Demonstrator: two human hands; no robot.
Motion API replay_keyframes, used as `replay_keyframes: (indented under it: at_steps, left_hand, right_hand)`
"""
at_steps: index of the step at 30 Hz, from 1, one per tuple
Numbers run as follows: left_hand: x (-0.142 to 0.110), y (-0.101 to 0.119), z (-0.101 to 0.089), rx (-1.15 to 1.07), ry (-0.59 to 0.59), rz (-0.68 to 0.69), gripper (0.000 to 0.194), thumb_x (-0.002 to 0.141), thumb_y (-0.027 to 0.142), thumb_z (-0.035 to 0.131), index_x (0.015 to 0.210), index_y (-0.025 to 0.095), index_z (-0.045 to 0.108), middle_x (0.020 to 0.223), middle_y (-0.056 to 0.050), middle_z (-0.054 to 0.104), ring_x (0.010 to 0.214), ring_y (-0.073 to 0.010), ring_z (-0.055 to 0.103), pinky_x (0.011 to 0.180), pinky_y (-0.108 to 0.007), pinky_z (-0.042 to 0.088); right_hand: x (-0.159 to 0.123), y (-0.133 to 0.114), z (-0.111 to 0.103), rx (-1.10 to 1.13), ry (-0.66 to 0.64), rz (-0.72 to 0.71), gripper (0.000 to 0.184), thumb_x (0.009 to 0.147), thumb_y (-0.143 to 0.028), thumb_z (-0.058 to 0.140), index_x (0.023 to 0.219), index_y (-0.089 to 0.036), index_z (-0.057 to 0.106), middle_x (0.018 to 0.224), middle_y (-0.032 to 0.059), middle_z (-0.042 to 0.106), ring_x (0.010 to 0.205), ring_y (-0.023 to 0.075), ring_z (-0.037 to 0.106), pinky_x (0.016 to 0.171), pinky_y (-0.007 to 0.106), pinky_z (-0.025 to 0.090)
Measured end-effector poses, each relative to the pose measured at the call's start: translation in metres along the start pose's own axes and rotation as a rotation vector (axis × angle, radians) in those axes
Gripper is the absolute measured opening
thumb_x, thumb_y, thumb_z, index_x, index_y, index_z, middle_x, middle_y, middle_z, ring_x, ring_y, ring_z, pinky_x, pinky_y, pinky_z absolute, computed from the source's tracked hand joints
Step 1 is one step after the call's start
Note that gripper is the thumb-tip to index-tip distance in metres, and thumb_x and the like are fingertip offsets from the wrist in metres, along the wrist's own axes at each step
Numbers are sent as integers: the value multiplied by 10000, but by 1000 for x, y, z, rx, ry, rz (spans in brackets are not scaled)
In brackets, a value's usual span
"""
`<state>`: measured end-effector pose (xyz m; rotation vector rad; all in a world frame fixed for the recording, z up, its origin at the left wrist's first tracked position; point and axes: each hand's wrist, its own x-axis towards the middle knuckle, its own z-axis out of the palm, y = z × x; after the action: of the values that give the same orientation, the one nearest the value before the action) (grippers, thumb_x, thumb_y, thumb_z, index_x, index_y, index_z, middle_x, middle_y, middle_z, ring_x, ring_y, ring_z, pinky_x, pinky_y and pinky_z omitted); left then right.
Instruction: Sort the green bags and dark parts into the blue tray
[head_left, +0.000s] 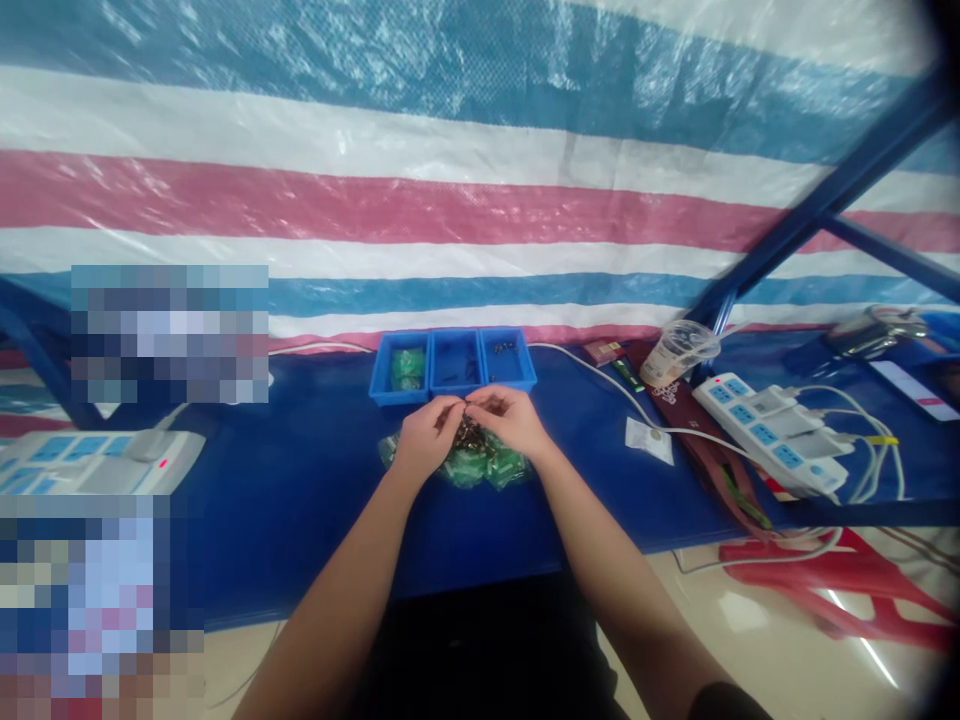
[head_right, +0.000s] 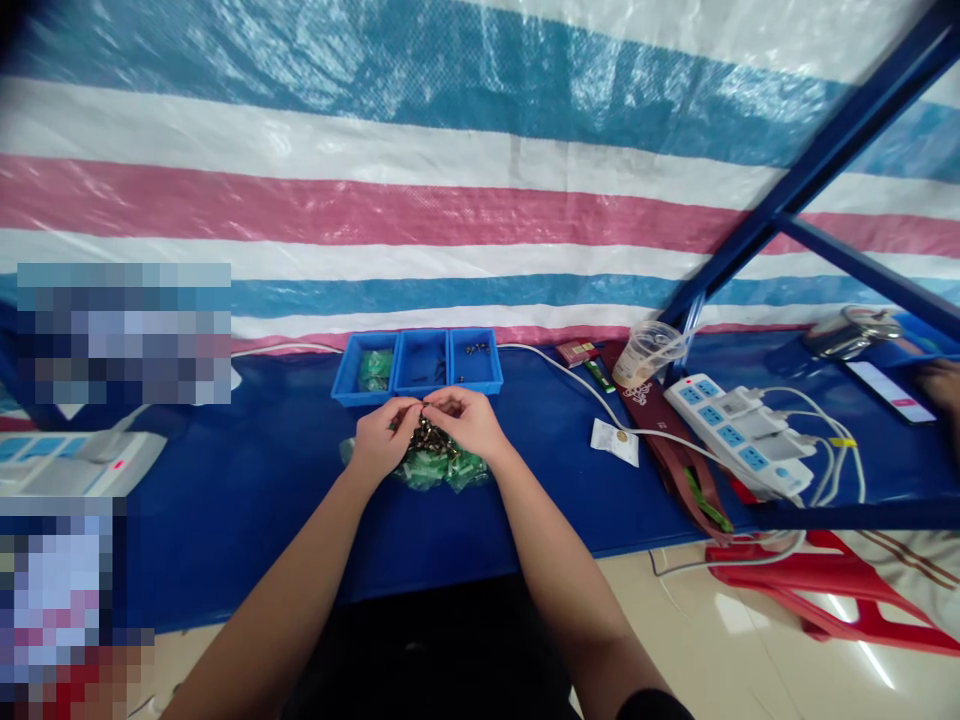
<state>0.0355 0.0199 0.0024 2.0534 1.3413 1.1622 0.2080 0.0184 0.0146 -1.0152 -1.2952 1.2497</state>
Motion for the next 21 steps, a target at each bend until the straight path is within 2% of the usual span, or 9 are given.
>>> replay_keyframes:
  at_steps: [6,12,16,18,21]
  left_hand:
    - [0,-1,0,27,3,-19,264,934,391,512,998,210,694,795,-2,723,686,-124,653,694,-220,485]
    - [0,-4,0,24,18,-54,284,941,386,491,1039,209,690,799,-17,725,683,-141,665,687,-234,501]
    - [0,-3,0,43,5,-61,274,939,381,494,1020,215,696,753,-9,710,652,-134,647,657,-233,484]
    - [0,-3,0,53,3,-58,269,938,383,496,1008,217,696,739,-4,706,642,-131,639,655,-233,476]
    - [0,-4,0,56,12,-54,272,936,386,494,987,213,697,746,-9,711,644,-136,641,649,-236,470]
  right_hand:
    - [2,-1,-4,21,46,38,304,692,-401,787,878,-173,711,661,2,679,539,113,599,539,244,502]
    - [12,9,-15,68,358,103,364,677,-355,781,952,-133,691,689,35,717,588,150,669,537,255,543]
    - [15,13,-20,69,418,125,332,700,-338,739,953,-130,686,770,62,735,647,168,700,551,258,560]
    - [15,14,-25,-23,420,138,294,735,-360,689,925,-136,691,733,50,721,581,151,676,507,243,537]
    - [13,12,-36,-314,416,195,246,765,-361,622,875,-158,708,624,13,675,491,129,617,470,222,488]
